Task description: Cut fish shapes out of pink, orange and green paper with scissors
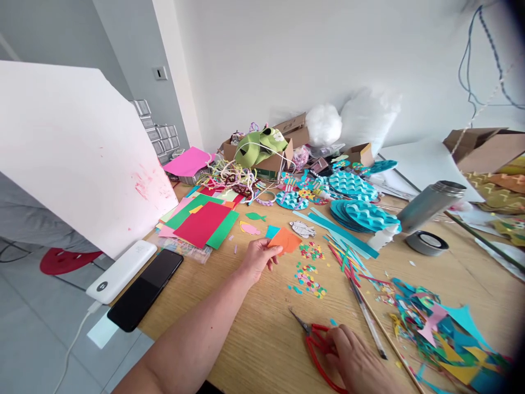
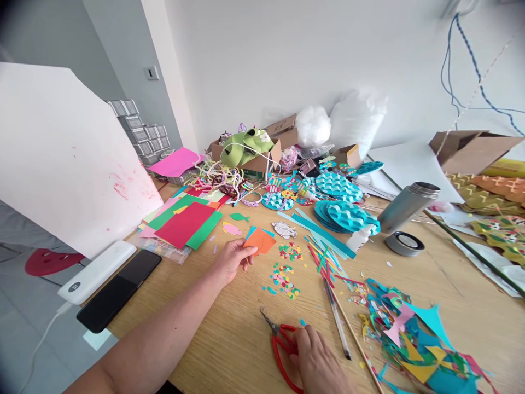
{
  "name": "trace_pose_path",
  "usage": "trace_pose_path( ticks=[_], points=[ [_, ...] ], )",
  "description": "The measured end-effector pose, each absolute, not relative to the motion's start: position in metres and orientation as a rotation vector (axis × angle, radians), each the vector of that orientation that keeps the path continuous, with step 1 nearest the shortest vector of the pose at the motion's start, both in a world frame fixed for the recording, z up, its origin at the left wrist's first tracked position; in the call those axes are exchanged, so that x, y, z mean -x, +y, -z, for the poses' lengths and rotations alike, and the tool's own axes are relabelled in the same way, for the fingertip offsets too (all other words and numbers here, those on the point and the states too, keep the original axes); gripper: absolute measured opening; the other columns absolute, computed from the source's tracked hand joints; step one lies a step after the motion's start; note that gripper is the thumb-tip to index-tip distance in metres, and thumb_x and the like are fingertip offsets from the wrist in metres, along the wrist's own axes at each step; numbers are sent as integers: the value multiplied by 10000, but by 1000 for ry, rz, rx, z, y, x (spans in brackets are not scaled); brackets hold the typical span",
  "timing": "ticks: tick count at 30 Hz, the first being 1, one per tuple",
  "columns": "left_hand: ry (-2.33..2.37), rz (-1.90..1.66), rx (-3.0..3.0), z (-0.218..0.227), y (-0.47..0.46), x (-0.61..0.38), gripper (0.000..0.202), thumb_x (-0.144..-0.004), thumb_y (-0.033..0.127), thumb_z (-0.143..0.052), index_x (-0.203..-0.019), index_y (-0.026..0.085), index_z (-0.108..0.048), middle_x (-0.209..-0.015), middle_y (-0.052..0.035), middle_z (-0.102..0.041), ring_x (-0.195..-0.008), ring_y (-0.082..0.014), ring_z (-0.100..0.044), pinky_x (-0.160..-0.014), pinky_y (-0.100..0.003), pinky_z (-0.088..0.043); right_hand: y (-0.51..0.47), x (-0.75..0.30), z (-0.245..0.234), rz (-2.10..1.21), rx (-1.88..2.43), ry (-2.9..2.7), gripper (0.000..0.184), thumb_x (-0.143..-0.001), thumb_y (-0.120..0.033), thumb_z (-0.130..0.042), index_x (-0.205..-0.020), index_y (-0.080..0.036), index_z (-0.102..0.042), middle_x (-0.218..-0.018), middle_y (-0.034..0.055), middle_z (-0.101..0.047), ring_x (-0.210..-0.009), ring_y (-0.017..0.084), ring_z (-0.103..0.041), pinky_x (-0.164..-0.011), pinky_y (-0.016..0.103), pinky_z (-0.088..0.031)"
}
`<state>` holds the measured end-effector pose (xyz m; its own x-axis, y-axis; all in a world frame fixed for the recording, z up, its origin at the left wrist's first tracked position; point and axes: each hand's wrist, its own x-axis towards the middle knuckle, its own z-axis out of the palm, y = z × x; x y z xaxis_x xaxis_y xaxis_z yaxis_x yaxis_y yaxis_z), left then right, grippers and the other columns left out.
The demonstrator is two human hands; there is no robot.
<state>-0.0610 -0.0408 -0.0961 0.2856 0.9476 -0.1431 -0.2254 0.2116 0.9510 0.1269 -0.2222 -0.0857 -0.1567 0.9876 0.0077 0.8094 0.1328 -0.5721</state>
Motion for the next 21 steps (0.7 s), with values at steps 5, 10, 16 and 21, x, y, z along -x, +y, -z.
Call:
trace_pose_path(
  ticks=[5,10,16,21],
  points=[
    [943,-1057,-1041,99,-41,60,340,-577,424,-764,-664,133,-612,-538,37,-499,-427,-52,-386,-360,-185,-284,-204,-140,51,-1131,1521,-1683,228,-800,-421,-635,-867,-226,-733,-663,41,-683,-620,208,-623,-514,246,-504],
    [942,-1038,-1046,98,-43,59,329,-595,424,-751,-635,150,-572,-476,63,-434,-407,-50,-339,-356,-185,-256,-183,-138,35,-1261,1406,-1431,339,-815,-498,-651,-984,-210,-711,-788,67,-681,-792,241,-623,-667,306,-529],
    [896,-990,-996,97,-46,58,299,-594,373,-737,-659,168,-528,-497,61,-478,-399,-49,-365,-368,-183,-271,-157,-117,63,-1233,1211,-1266,350,-881,-528,-567,-959,-190,-609,-858,54,-630,-644,137,-525,-553,237,-446],
    [834,-903,-967,94,-54,52,331,-579,358,-747,-783,160,-578,-592,38,-560,-437,-62,-436,-384,-183,-310,-153,-118,94,-949,1374,-1009,435,-671,-535,-786,-760,-195,-531,-569,-34,-522,-513,121,-469,-445,202,-369]
  ],
)
